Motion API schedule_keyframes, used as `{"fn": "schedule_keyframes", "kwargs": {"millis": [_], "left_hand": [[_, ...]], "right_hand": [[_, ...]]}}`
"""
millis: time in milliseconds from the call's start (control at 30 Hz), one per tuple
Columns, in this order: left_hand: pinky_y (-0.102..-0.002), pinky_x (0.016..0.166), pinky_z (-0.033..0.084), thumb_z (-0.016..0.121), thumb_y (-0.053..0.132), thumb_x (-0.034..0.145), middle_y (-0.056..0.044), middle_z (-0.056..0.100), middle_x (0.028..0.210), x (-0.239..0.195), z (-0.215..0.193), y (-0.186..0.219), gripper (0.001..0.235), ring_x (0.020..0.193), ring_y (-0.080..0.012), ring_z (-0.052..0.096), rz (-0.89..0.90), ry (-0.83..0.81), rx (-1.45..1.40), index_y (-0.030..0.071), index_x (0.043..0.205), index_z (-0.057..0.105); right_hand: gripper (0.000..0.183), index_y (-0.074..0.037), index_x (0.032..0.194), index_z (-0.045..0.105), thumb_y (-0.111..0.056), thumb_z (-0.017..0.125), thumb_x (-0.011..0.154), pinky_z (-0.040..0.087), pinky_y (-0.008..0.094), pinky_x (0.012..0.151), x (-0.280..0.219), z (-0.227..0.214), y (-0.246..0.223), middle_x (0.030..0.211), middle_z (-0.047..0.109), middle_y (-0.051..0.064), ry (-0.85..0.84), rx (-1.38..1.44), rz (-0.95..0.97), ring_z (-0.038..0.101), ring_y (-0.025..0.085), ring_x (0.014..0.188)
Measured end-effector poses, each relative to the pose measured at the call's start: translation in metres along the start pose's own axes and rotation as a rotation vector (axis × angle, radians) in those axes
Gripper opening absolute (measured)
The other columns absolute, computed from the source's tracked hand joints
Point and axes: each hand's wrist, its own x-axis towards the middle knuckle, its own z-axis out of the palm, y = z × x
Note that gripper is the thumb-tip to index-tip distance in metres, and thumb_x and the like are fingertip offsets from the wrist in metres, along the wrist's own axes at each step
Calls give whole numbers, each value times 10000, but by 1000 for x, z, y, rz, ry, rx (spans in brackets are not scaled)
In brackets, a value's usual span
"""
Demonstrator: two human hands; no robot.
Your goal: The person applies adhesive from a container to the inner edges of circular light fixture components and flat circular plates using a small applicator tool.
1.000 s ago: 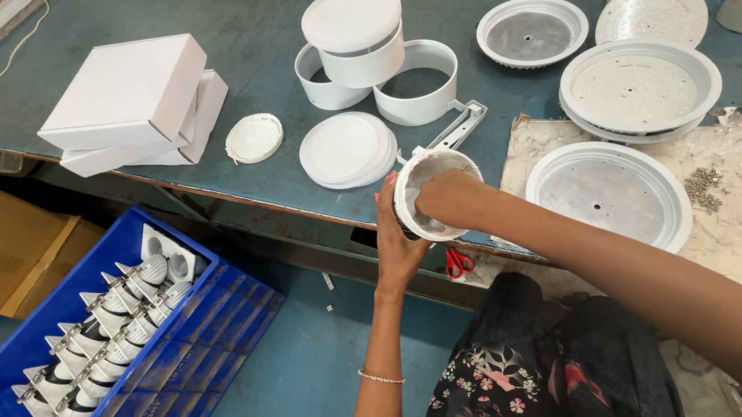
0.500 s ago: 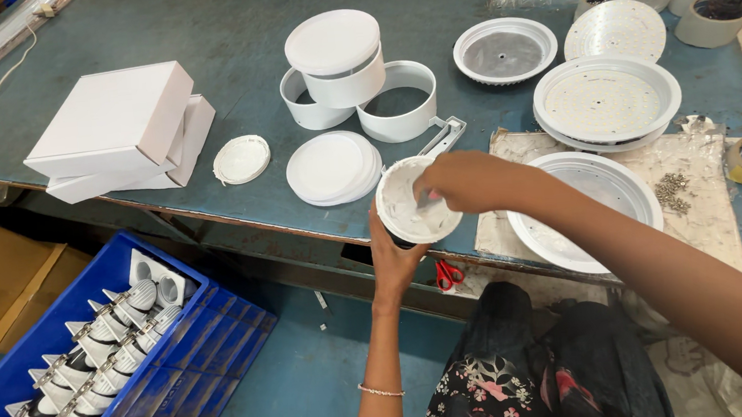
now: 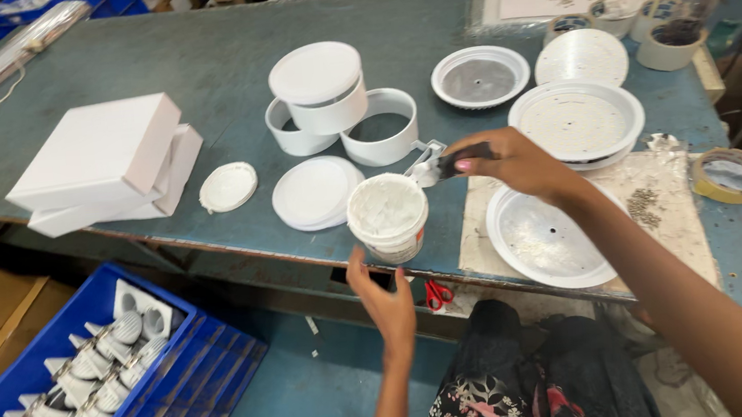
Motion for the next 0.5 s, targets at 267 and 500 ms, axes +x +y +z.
{"fn": "schedule_keyframes", "kwargs": {"millis": [267, 500], "left_hand": [[-406, 1020, 500, 649, 88, 940, -184, 562, 1323, -72, 41, 33, 428, 1179, -298, 603, -177, -265, -130, -13, 1342, 541], [-372, 953, 515, 711, 339, 940, -245, 663, 1244, -2, 165, -7, 701, 1109, -286, 660, -318, -605, -80, -46, 1462, 446]], "right_hand": [[311, -58, 1223, 727, -135, 640, 935, 556, 341, 889, -96, -95, 51, 1106, 795, 92, 90, -278, 113, 724, 176, 1002], [414, -210, 1320, 711, -29, 597, 966, 563, 342, 814, -157, -54, 129, 1096, 766, 145, 415, -512, 223, 740, 239, 893]]}}
